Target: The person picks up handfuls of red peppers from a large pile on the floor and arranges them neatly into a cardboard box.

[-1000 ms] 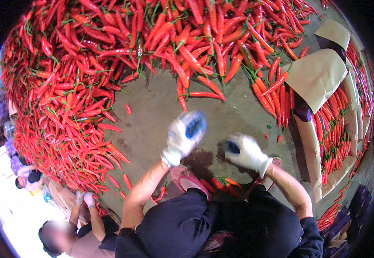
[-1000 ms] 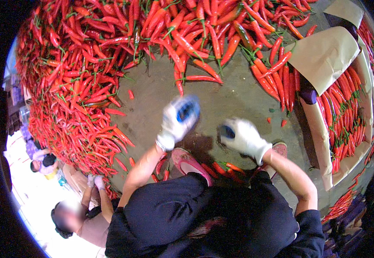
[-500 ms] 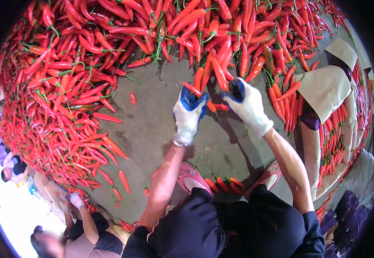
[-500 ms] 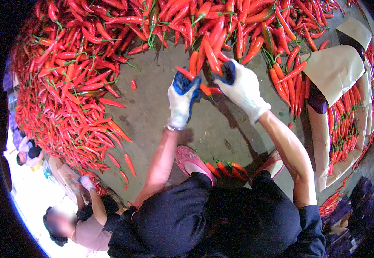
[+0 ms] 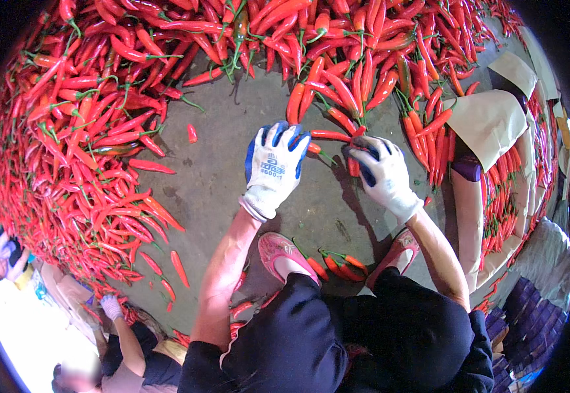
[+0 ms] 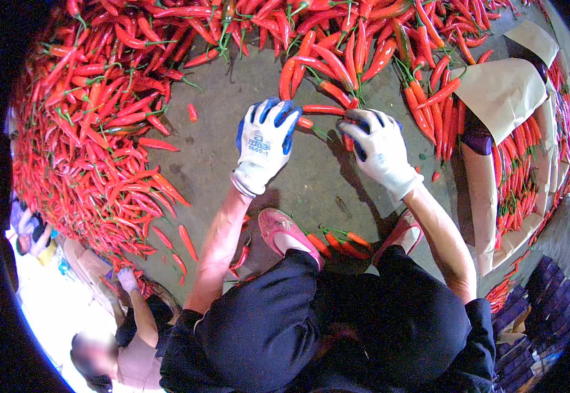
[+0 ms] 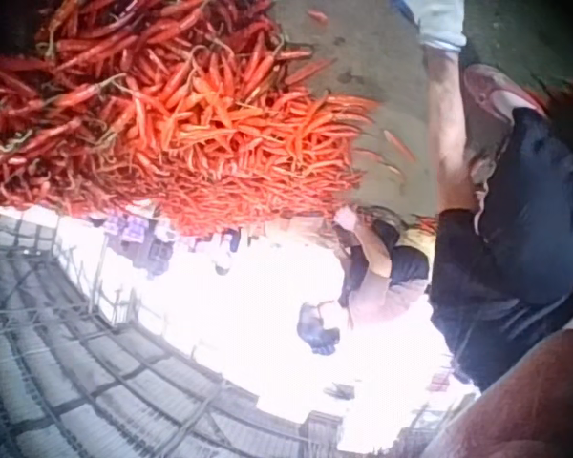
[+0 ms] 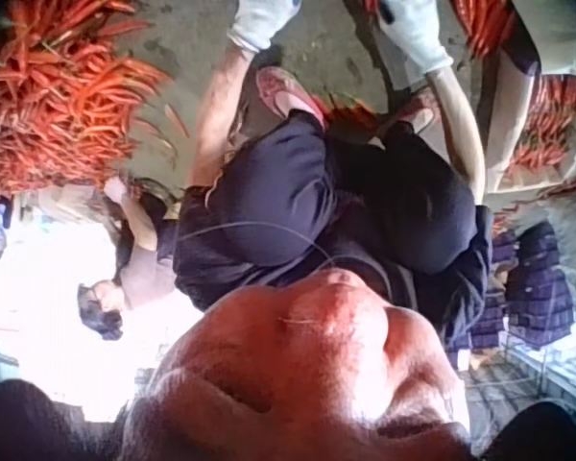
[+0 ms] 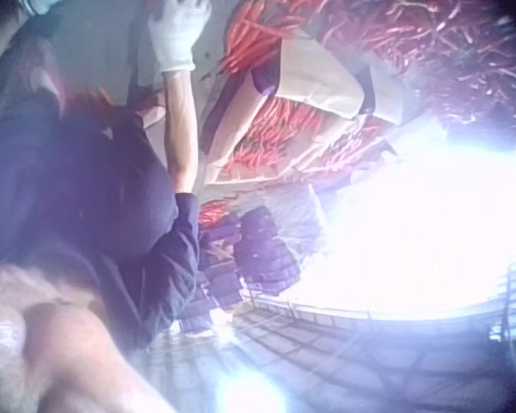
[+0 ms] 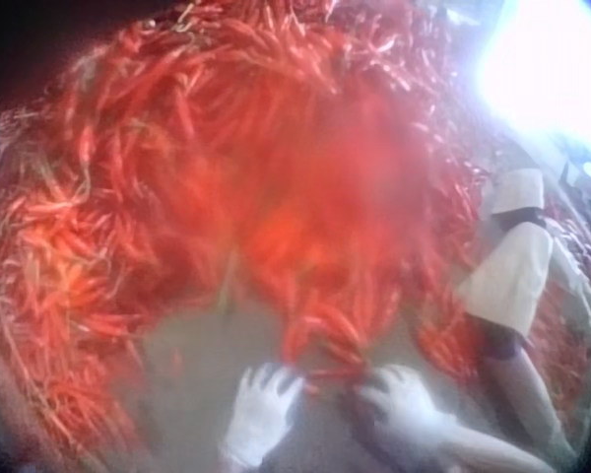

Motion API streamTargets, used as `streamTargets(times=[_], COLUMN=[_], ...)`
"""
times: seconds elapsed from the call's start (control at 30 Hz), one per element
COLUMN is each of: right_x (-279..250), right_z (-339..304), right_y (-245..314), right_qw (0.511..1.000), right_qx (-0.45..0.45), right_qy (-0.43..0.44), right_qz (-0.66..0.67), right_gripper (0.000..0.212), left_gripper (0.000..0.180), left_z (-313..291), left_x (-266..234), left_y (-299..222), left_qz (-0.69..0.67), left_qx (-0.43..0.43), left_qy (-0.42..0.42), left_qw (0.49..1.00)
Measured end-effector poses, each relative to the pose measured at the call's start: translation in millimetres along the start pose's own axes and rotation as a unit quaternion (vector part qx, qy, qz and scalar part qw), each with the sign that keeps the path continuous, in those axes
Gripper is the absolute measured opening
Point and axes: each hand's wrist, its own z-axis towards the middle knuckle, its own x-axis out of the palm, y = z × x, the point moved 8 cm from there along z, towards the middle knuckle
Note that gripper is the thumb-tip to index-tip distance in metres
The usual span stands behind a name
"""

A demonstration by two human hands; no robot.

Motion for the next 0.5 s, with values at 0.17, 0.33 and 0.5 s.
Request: streamTargets(times=[0.17, 0.33, 0.5], right_x=[30, 23, -27], right_z=[-8, -18, -3], right_y=[1, 3, -1], right_qw=[0.982, 0.965, 0.997], right_qx=[-0.089, -0.172, -0.011], right_qy=[0.055, 0.003, -0.054], right_qz=[-0.157, -0.2, 0.057], right_gripper=[0.05, 0.047, 0.052], left_gripper=[0.039, 0.038, 0.026], left_z=[-14, -38, -57], left_x=[8, -13, -16], left_y=[7, 21, 49], left_qz=[0.045, -0.062, -0.47], left_qx=[0.035, -0.062, -0.314], left_qy=[-0.005, -0.046, -0.156], left_qw=[0.998, 0.995, 0.81])
